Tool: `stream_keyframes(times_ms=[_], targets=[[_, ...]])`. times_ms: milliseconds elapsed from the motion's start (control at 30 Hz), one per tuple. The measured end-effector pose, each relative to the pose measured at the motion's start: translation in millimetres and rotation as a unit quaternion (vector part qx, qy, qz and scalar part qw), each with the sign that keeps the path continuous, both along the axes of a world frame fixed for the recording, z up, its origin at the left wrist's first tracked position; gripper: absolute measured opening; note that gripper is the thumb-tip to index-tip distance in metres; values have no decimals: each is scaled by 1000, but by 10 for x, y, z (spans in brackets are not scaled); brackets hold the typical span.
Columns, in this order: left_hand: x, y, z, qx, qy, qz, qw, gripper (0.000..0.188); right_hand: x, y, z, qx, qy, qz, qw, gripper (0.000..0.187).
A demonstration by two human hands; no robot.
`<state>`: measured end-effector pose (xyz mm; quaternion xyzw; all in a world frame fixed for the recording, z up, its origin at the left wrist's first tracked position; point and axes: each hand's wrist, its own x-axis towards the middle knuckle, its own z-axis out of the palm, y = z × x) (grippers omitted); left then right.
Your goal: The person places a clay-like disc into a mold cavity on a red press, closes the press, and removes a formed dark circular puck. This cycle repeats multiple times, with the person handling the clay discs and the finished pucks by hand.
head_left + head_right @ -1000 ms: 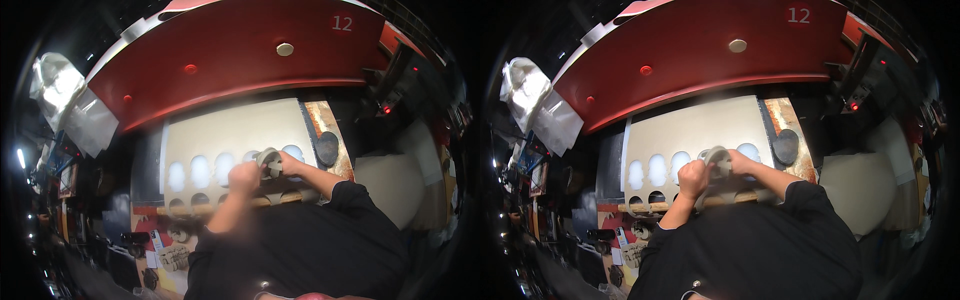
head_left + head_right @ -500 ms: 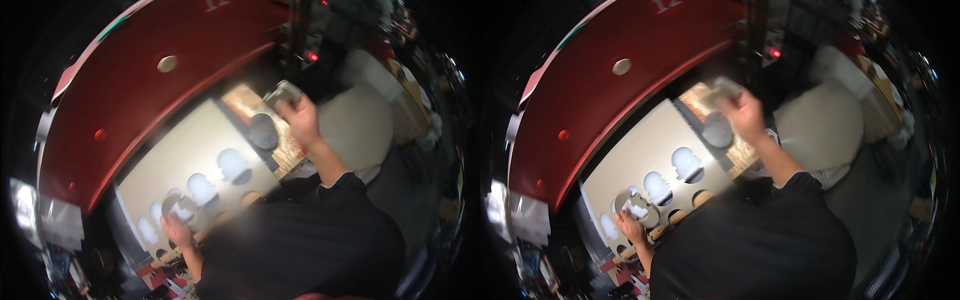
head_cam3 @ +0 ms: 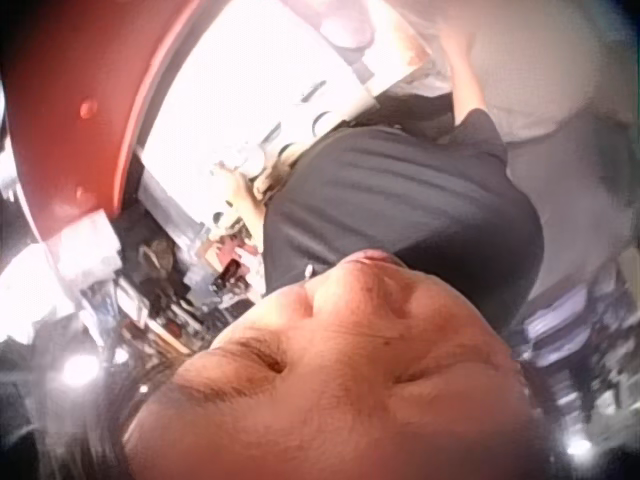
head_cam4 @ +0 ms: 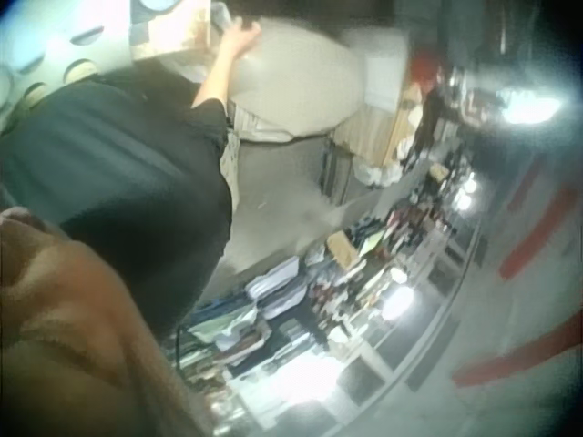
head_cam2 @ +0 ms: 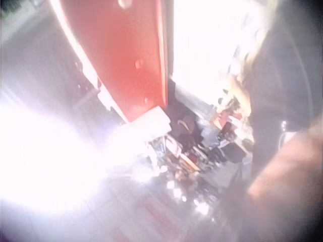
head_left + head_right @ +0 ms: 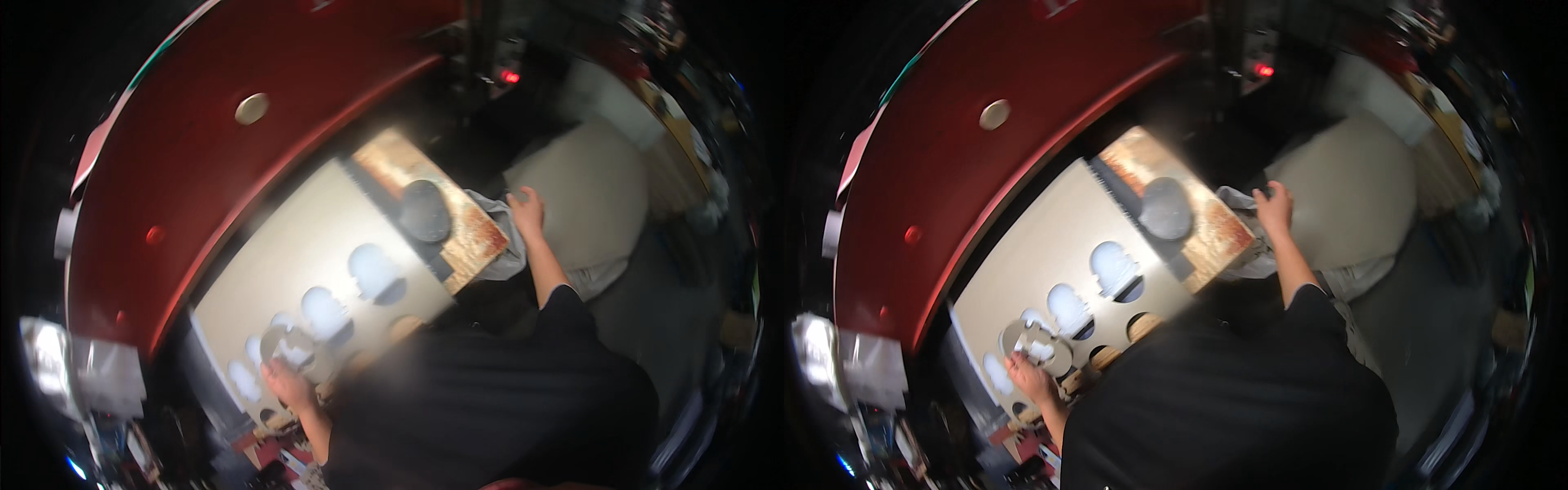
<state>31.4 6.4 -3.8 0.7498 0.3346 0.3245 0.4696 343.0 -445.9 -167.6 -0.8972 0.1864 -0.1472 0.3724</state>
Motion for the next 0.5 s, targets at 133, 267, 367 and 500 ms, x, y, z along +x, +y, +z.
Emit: stream_keyframes(times_ms=[133,267,367,500], targets=[[-72,38,-97,-9,36,80,996,19,256,328,422,134,-154,76,976,36],[-131,-44,-133,-110,-60,59,990,21,69,1149,1230,305,-136,216,918,20],[-126,-86,-95,-192,-104,35,975,26,-576,1863,1631,424,16,460,780,17],[-188,19,-30,-160,-76,49,983,28,-1619,2882,1787,336,221,664,630,46]])
